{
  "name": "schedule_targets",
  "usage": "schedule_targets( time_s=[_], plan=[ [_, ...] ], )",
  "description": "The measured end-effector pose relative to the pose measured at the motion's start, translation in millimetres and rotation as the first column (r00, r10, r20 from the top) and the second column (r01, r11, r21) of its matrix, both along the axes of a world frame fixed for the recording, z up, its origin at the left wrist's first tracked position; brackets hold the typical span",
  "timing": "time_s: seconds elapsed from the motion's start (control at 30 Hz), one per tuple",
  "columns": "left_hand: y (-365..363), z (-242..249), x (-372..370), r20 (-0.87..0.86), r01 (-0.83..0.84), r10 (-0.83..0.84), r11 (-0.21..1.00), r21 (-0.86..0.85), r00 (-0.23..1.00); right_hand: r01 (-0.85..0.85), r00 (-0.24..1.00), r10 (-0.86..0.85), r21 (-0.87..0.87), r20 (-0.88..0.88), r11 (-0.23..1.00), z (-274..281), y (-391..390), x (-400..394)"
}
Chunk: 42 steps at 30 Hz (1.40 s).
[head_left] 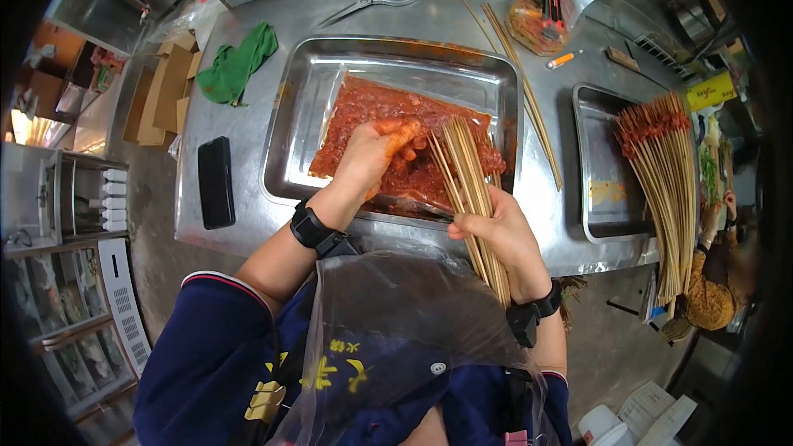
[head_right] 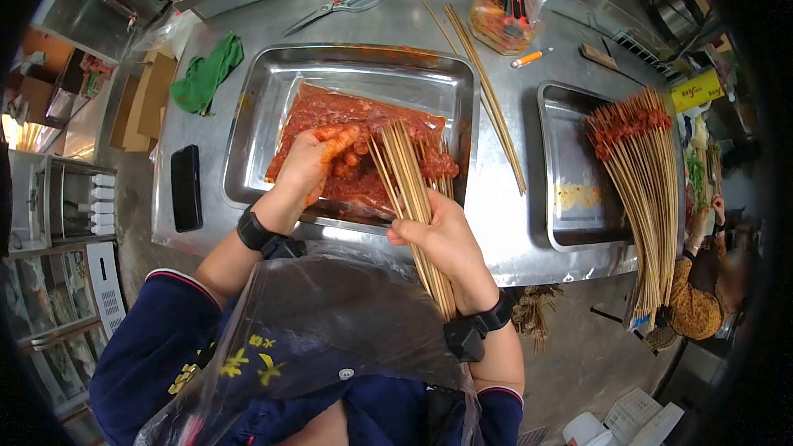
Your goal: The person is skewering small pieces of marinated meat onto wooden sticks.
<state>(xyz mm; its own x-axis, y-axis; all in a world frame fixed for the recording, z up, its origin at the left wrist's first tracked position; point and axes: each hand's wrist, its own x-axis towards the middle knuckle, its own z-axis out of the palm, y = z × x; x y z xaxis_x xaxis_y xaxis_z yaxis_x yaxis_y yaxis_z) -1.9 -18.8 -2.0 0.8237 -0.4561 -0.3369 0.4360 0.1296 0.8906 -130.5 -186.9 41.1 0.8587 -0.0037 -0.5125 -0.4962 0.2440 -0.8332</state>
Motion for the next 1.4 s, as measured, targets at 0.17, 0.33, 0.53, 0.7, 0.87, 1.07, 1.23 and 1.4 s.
schedule_targets(
  time_s=[0.17, 0.33, 0.53, 0.7, 0.87, 1.07, 1.23, 1.4],
  plan=[
    [-2.4, -0.9, 1.7, -0.068, -0.031, 0.030, 0.999, -0.016, 0.997, -0.052, 0.999, 0.052, 0.001, 0.005, 0.999, -6.6, -2.0, 1.2],
    [-2.5, -2.3, 1.9, -0.073, -0.049, 0.046, 0.998, -0.037, 0.996, -0.029, 1.000, 0.029, 0.060, 0.003, 0.998, -4.1, -1.5, 1.0],
    [-3.9, 1.2, -1.9, 0.000, -0.001, 0.001, 0.999, 0.035, 1.000, -0.015, 1.000, 0.014, 0.075, 0.003, 0.997, -2.6, -1.1, -0.1],
    [-3.5, 4.7, -3.8, 0.170, 0.050, -0.062, 0.996, 0.077, 0.984, -0.004, 1.000, 0.004, 0.058, -0.012, 0.998, -0.7, 0.2, 0.7],
    [-4.5, 9.8, -12.2, 0.499, 0.004, -0.107, 0.979, 0.203, 0.860, -0.002, 1.000, 0.003, 0.049, -0.028, 0.999, 0.0, -1.1, 1.9],
    [-4.9, 1.3, -11.0, 0.396, 0.037, -0.064, 0.997, 0.074, 0.916, 0.004, 1.000, -0.003, 0.049, -0.031, 0.999, -0.8, -1.3, 1.9],
    [-1.2, 2.8, -0.8, 0.092, -0.007, 0.012, 0.999, -0.048, 0.996, 0.002, 1.000, -0.001, 0.076, -0.020, 0.997, -3.6, -1.0, 0.6],
    [-1.9, 5.5, 5.6, -0.013, -0.017, 0.017, 0.999, -0.028, 1.000, -0.007, 1.000, 0.007, 0.086, -0.006, 0.996, -5.5, -0.7, 0.6]
  ],
)
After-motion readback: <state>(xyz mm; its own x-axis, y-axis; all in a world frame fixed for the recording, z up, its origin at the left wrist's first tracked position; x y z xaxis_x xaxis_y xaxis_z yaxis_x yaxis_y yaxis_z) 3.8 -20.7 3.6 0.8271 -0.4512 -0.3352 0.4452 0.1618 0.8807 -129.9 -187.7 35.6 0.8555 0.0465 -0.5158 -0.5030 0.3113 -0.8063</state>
